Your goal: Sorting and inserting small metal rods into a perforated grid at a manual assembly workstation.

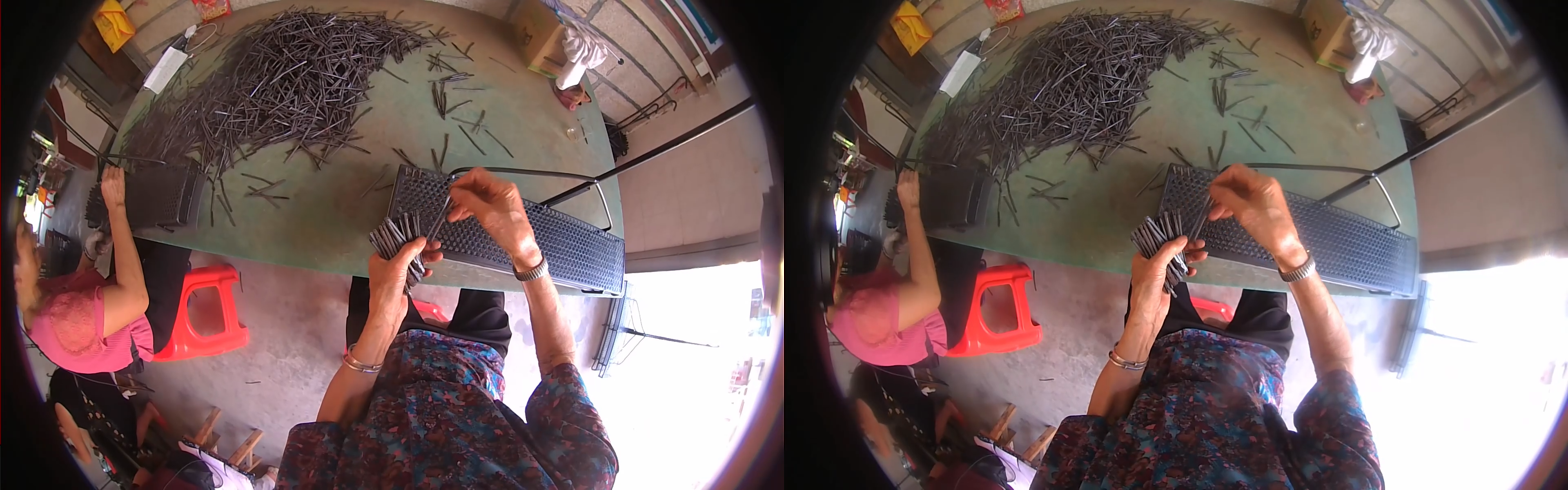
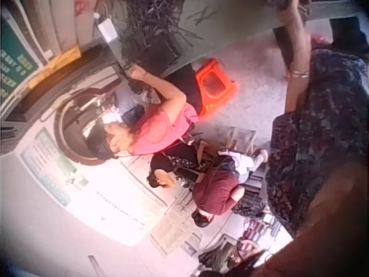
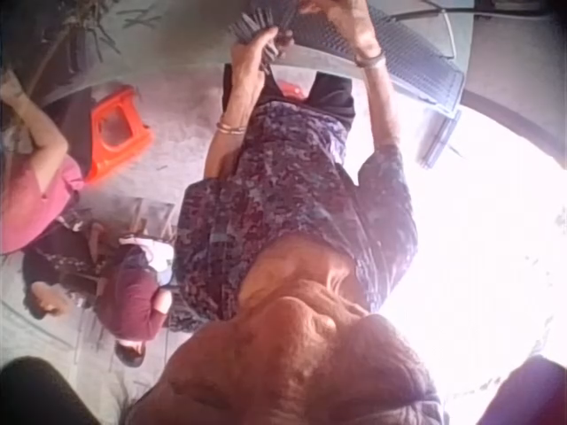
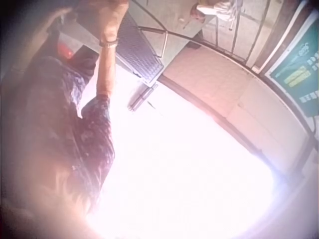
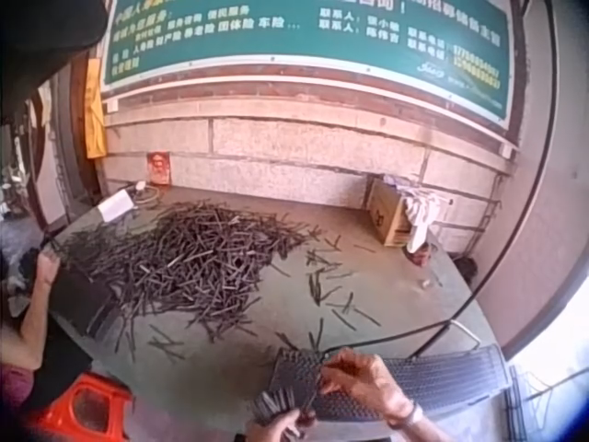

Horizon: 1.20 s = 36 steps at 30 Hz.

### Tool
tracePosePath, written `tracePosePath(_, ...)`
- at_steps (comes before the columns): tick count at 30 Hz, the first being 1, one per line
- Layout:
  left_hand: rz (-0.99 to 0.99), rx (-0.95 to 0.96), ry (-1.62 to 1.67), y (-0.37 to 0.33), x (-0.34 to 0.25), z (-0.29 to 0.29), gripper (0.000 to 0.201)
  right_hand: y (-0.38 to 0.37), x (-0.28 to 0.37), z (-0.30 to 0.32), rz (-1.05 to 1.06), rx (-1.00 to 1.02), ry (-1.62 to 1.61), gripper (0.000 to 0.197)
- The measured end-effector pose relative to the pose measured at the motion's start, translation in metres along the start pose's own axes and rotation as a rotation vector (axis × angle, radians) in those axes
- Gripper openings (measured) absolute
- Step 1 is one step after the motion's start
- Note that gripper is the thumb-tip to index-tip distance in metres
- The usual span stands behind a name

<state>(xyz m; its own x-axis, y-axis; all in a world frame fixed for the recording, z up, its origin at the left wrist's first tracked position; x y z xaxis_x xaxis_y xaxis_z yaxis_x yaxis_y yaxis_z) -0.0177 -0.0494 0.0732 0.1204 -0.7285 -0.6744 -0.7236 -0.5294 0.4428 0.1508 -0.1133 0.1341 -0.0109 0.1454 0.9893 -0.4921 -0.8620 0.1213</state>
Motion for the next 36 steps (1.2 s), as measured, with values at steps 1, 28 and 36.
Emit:
tracePosePath(1,-0.001,-0.008,0.030,0.000,0.001,0.000,0.021,-0.001,0.005,0.003,0.039,-0.066,0.041,0.008)
tracePosePath(28,-0.003,0.001,0.115,0.001,0.007,0.004,0.017,-0.052,-0.031,-0.001,0.469,-0.147,0.648,0.007)
tracePosePath(36,-0.011,-0.007,0.118,0.005,0.004,-0.003,0.017,-0.046,-0.028,-0.001,0.509,-0.293,0.782,0.013)
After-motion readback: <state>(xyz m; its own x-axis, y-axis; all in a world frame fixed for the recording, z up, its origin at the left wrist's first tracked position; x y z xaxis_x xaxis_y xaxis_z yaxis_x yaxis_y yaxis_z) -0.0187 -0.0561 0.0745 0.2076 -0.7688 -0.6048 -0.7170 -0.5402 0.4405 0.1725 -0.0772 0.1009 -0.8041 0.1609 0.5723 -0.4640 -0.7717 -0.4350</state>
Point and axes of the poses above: each hand's wrist, its own y-axis away from the middle knuckle, its own z-axis out of the back of the hand, x = y × z, the point moved 2 cm from there along -y, towards the middle knuckle, and after that the axes turned 5 degrees about x, right-handed, at the moved point
